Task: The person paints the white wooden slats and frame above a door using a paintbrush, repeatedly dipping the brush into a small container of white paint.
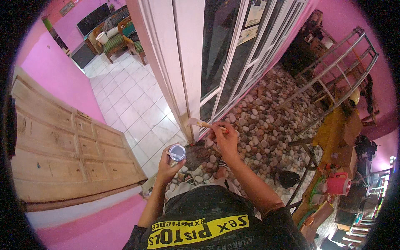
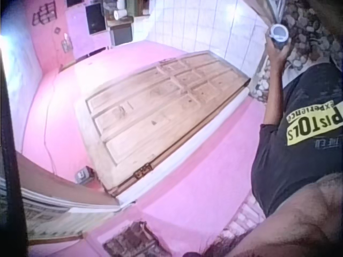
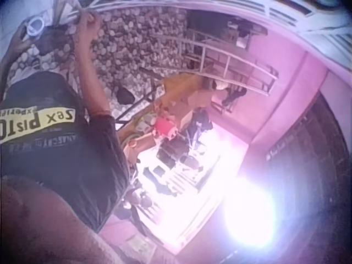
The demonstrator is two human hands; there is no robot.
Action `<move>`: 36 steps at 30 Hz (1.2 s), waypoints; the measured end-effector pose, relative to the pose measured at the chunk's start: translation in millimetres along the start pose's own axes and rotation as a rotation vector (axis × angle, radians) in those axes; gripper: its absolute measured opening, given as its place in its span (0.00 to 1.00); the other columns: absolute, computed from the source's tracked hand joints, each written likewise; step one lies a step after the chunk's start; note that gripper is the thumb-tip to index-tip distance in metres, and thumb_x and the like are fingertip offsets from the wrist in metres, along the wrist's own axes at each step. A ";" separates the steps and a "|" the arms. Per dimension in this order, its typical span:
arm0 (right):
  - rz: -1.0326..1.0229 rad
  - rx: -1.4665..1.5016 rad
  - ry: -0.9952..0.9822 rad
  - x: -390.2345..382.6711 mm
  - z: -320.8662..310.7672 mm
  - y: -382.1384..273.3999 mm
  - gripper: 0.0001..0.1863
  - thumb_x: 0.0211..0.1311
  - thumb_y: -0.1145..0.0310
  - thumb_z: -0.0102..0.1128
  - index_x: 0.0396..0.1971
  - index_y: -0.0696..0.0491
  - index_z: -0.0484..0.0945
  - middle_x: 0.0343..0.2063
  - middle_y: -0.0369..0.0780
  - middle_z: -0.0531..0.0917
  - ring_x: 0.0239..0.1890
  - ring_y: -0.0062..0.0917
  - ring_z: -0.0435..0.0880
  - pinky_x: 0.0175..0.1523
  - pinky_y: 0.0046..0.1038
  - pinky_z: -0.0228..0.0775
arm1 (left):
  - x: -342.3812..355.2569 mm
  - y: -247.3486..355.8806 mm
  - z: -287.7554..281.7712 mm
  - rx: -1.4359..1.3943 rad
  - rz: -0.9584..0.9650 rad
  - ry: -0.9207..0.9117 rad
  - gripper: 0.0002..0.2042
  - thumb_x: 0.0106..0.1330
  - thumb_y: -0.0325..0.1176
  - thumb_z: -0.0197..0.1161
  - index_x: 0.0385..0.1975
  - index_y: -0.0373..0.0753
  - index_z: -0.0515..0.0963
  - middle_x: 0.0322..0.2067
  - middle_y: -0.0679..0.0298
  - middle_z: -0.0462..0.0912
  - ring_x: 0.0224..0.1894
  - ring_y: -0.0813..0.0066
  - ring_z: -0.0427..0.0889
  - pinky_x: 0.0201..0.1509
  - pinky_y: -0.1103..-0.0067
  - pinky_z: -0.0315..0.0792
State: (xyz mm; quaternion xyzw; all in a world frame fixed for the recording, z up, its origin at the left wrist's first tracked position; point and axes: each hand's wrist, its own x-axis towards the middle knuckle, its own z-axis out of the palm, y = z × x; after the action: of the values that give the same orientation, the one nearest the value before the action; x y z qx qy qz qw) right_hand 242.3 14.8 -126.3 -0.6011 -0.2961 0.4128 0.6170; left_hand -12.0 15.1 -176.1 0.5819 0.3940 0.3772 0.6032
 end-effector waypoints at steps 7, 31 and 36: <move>-0.023 -0.034 -0.057 16.3 39.6 11.0 0.12 0.73 0.67 0.59 0.46 0.60 0.82 0.28 0.38 0.85 0.27 0.17 0.83 0.32 0.21 0.77 | -12.3 -5.3 -7.0 0.028 0.020 0.016 0.34 0.60 0.24 0.74 0.66 0.35 0.64 0.64 0.59 0.71 0.66 0.69 0.72 0.73 0.70 0.63; -0.246 -0.066 -0.090 -2.2 47.7 -59.0 0.15 0.74 0.66 0.60 0.50 0.63 0.80 0.34 0.40 0.86 0.33 0.17 0.83 0.39 0.23 0.78 | -28.9 -12.0 -12.6 0.022 0.028 0.075 0.34 0.59 0.25 0.76 0.65 0.37 0.65 0.64 0.59 0.73 0.65 0.69 0.72 0.70 0.70 0.66; -0.448 -0.644 -0.300 -9.1 19.1 -32.4 0.13 0.71 0.71 0.60 0.51 0.60 0.80 0.35 0.48 0.84 0.36 0.33 0.85 0.43 0.32 0.79 | -29.1 -7.6 -10.2 0.021 0.010 0.073 0.34 0.60 0.26 0.76 0.65 0.37 0.65 0.63 0.59 0.73 0.64 0.69 0.73 0.69 0.71 0.67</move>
State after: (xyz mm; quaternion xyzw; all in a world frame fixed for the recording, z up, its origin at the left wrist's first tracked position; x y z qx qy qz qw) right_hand 226.4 18.4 -91.1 -0.6172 -0.6200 0.2378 0.4221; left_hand -33.1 -7.8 -182.8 0.5761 0.4166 0.3970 0.5805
